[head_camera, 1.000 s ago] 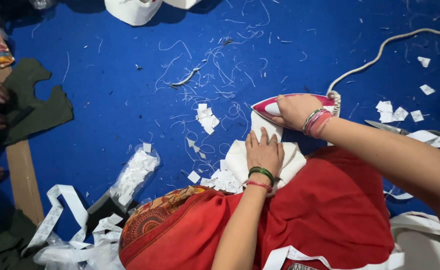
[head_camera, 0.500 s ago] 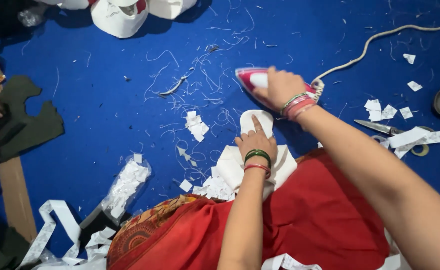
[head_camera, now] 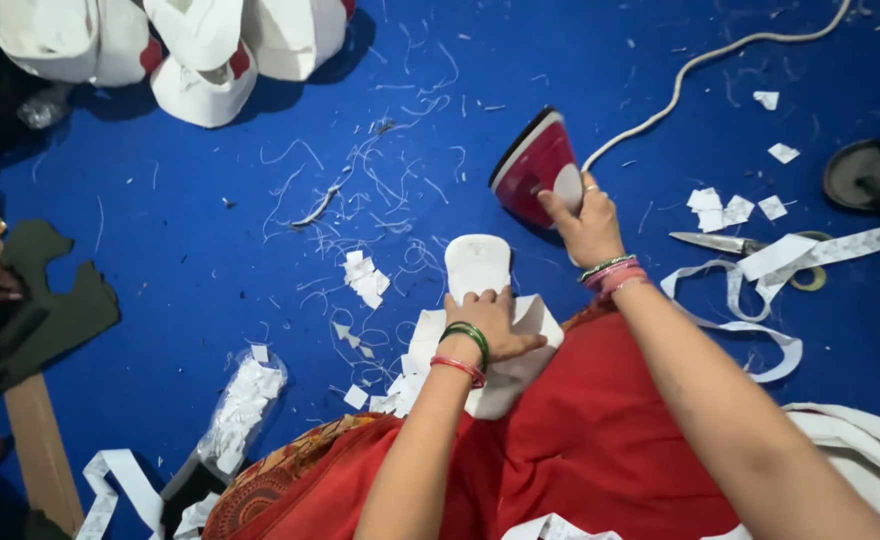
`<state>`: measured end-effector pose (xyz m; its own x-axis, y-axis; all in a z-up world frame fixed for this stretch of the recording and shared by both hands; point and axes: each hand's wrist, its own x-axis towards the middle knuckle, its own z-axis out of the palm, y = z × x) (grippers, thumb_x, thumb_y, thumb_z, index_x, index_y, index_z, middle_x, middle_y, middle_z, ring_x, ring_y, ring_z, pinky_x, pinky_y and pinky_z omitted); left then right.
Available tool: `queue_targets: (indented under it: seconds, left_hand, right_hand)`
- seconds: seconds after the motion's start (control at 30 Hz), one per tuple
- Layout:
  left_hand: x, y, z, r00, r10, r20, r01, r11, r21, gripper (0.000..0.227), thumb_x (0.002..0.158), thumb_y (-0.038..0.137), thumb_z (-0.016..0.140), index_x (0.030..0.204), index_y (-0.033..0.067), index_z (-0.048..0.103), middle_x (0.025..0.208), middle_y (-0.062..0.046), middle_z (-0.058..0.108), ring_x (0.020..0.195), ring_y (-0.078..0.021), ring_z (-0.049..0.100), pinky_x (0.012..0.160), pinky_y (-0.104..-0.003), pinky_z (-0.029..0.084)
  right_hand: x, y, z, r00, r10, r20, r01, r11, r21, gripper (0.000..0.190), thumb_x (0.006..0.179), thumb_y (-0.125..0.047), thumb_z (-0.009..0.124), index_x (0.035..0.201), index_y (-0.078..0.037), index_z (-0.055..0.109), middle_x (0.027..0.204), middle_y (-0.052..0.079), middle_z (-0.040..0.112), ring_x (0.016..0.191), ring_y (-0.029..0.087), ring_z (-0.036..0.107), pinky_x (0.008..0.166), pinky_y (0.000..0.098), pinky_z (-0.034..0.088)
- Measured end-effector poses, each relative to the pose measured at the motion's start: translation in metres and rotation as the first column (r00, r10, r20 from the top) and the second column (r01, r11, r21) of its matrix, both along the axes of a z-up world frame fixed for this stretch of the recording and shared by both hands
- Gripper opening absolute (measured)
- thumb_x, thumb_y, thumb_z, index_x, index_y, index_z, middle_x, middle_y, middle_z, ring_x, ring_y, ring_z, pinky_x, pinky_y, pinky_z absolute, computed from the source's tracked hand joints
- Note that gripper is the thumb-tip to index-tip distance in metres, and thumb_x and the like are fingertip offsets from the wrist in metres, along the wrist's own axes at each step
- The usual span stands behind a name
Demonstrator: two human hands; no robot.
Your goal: Iron and assemble white fabric shoe components on the workshop floor.
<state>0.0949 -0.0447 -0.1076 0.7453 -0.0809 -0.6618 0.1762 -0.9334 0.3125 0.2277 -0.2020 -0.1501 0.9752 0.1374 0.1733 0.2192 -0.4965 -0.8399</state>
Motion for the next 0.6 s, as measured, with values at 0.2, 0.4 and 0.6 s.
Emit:
queue_targets:
  seconds: [0.2,0.4,0.6]
  left_hand:
    - [-0.021,-0.005,-0.069,0.967,-0.079,0.243,0.048,0.990,0.131,0.079,0.085,0.049,0.063,0.153,0.0126,0.047,0.143,-0.014,0.058,0.135,-0.0354,0.052,0.118,-0.069,0.023]
    - [0.093,0.118,0.022,0.951,-0.245,0.190,0.207,0.958,0.201,0.042,0.086,0.036,0.066,0.121,0.0137,0.071,0.121,-0.020,0.069,0.115,-0.0391,0.066,0.102,-0.054,0.049]
    - [0.123,0.124,0.329,0.033,-0.100,0.994,-0.429,0.897,0.105,0.025,0.097,0.014,0.062,0.118,0.0079,0.074,0.108,-0.023,0.072,0.098,-0.0439,0.070,0.085,-0.052,0.055]
  right_hand:
    - [-0.013,-0.006,-0.007,0.998,-0.057,-0.021,0.056,0.997,-0.053,0.058,0.091,-0.051,0.073,0.111,0.004,0.067,0.099,0.026,0.072,0.093,0.042,0.073,0.079,0.0471,0.057]
    - [-0.012,-0.015,-0.037,0.998,-0.036,-0.057,0.033,0.998,-0.049,0.057,0.085,-0.052,0.074,0.111,-0.002,0.067,0.103,0.027,0.072,0.097,0.045,0.070,0.084,0.0506,0.055]
    - [-0.007,-0.018,-0.043,0.987,-0.059,-0.151,0.073,0.993,0.088,0.060,0.077,-0.042,0.080,0.118,-0.004,0.061,0.111,0.021,0.072,0.104,0.037,0.073,0.088,0.0432,0.058]
